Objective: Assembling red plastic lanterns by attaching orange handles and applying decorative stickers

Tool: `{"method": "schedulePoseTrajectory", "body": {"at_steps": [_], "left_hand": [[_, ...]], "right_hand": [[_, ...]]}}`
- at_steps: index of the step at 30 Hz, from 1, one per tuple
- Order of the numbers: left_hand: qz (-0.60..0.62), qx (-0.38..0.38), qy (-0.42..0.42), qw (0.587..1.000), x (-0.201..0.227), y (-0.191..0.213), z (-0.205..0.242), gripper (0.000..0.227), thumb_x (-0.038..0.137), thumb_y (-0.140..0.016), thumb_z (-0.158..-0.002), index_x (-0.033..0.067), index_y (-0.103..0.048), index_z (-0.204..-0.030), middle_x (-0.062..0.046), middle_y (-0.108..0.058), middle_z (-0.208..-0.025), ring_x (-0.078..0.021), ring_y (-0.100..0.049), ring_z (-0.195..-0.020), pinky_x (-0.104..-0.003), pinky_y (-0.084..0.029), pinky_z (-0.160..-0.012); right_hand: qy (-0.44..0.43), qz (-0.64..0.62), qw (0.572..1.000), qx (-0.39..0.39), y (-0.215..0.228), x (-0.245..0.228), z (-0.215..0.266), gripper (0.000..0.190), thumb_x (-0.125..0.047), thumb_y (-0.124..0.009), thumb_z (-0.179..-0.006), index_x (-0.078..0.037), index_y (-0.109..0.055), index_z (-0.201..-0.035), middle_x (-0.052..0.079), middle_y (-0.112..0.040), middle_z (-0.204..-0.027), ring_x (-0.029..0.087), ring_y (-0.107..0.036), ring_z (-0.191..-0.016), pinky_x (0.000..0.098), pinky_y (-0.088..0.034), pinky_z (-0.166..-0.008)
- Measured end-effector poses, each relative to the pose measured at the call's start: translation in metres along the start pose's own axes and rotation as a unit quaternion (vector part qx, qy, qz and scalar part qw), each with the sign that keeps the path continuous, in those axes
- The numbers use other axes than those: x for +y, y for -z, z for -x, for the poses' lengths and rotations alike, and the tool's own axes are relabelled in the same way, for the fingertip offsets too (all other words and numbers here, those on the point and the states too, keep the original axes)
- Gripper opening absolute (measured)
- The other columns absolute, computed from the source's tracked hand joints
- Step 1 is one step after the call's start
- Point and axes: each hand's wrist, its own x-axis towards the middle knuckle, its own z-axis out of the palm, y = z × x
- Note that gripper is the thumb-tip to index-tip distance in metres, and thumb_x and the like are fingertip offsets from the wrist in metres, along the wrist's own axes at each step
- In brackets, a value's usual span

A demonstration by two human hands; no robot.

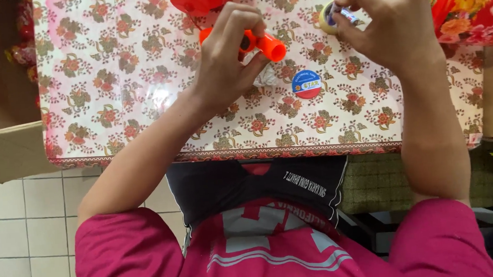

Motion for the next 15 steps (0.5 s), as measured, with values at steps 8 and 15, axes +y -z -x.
{"method": "schedulePoseTrajectory", "body": {"at_steps": [8,15], "left_hand": [[-0.027,0.014,-0.003,1.000,0.008,0.018,-0.010,0.036,-0.024,-0.067,-0.078,-0.0020,-0.046,-0.097,-0.016,-0.052,-0.099,-0.0269,-0.051,-0.083,-0.034,-0.045,-0.064],[-0.008,0.009,-0.021,1.000,0.007,0.015,-0.011,0.036,-0.022,-0.070,-0.081,-0.0008,-0.045,-0.093,-0.016,-0.051,-0.096,-0.0285,-0.052,-0.085,-0.035,-0.048,-0.069]], "right_hand": [[-0.042,0.064,0.996,-0.045,-0.003,0.002,0.010,0.027,-0.029,-0.097,-0.109,-0.016,-0.073,-0.108,-0.007,-0.078,-0.098,0.009,-0.074,-0.088,0.0283,-0.056,-0.068],[-0.047,0.023,0.996,-0.075,-0.003,-0.004,0.000,0.025,-0.027,-0.095,-0.105,-0.015,-0.074,-0.103,-0.004,-0.076,-0.094,0.010,-0.069,-0.080,0.0279,-0.056,-0.068]]}}
